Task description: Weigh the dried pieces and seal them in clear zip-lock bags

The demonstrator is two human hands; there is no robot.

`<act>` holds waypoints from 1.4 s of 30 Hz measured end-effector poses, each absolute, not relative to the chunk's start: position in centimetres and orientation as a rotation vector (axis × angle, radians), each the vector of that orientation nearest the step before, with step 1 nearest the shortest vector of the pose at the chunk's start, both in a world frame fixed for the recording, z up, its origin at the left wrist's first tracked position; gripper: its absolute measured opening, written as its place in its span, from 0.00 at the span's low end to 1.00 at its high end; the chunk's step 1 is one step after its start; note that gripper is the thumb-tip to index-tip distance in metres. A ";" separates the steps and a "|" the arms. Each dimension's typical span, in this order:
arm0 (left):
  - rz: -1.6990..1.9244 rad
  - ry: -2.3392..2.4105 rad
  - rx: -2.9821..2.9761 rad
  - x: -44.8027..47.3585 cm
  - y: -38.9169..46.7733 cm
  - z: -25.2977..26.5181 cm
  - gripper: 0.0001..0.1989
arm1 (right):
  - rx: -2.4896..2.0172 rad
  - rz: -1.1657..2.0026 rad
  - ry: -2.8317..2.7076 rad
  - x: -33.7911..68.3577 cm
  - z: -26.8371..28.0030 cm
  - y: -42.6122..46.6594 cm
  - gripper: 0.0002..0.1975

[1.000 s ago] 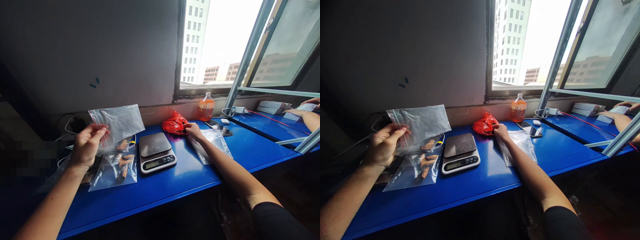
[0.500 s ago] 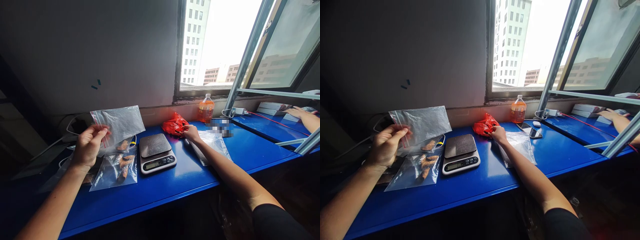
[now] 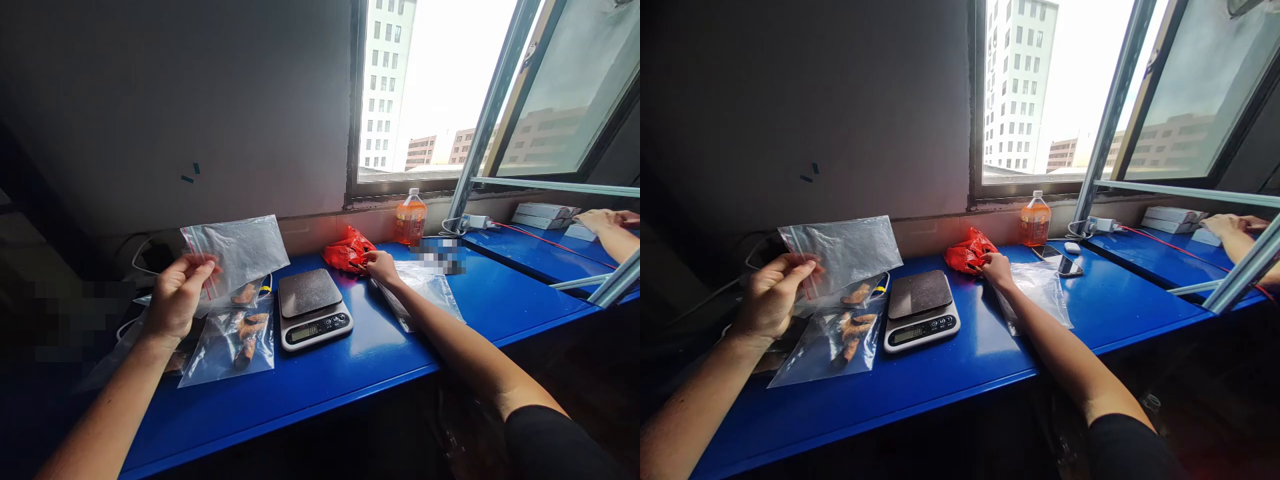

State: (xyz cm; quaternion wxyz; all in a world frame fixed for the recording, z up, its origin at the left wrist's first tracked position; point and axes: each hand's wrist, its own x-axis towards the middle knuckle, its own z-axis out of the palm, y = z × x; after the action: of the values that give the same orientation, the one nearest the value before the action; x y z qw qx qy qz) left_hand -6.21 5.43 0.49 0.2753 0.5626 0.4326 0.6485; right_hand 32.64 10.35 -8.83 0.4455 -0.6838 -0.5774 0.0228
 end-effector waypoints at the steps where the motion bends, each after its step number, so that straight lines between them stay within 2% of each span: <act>1: 1.745 1.161 1.517 -6.2 5.5 0.5 0.10 | -1.692 0.062 -1.428 32.6 -8.8 10.3 0.15; 18: 1.739 1.143 1.527 -6.2 5.6 0.3 0.07 | -1.669 0.105 -1.415 33.1 -9.0 10.5 0.19; 42: 1.696 1.147 1.550 -6.1 5.8 0.0 0.09 | -1.754 0.112 -1.429 33.0 -8.4 10.1 0.15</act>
State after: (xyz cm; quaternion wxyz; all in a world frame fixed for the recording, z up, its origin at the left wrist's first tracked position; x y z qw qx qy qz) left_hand -6.12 5.77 0.00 0.2831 0.5789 0.4285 0.6334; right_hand 32.96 10.12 -8.38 0.4243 -0.7010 -0.5714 0.0449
